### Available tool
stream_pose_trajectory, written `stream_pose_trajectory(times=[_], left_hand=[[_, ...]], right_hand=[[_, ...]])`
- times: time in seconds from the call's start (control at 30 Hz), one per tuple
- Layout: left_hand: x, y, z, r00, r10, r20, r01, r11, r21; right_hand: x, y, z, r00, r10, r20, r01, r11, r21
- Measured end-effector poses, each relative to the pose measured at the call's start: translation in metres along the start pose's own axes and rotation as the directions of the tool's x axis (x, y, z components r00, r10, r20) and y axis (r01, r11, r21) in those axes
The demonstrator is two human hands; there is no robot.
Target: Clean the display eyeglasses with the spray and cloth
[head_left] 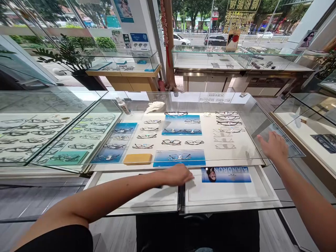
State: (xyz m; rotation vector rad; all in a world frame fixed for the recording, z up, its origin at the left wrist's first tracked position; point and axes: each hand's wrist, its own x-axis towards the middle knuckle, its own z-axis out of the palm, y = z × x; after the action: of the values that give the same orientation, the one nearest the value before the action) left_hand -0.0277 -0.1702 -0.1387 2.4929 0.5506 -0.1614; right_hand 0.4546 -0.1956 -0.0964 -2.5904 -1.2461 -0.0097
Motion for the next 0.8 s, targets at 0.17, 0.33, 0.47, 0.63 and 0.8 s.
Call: stream_pose_trajectory(times=[0.17, 0.33, 0.47, 0.63, 0.8], left_hand=[[-0.035, 0.086, -0.053, 0.905, 0.423, -0.036, -0.425, 0.900, -0.103], [-0.012, 0.044, -0.148, 0.850, 0.028, -0.526, 0.207, 0.900, 0.383], [0.019, -0.031, -0.185, 0.777, -0.227, -0.587, 0.536, 0.727, 0.429], [0.046, -0.082, -0.190, 0.776, -0.339, -0.532, 0.594, 0.676, 0.435], [0.050, -0.091, -0.191, 0.766, -0.319, -0.557, 0.594, 0.681, 0.428]], right_hand=[[0.000, 0.002, 0.002, 1.000, 0.006, -0.005, -0.006, 1.000, -0.011], [0.000, -0.001, 0.000, 1.000, -0.003, 0.001, 0.003, 1.000, -0.023], [0.000, -0.002, 0.000, 1.000, -0.014, -0.002, 0.014, 0.999, -0.036], [0.001, -0.003, 0.001, 1.000, -0.013, -0.007, 0.013, 0.999, -0.037], [-0.001, -0.005, -0.001, 1.000, 0.000, 0.027, 0.001, 1.000, -0.008]])
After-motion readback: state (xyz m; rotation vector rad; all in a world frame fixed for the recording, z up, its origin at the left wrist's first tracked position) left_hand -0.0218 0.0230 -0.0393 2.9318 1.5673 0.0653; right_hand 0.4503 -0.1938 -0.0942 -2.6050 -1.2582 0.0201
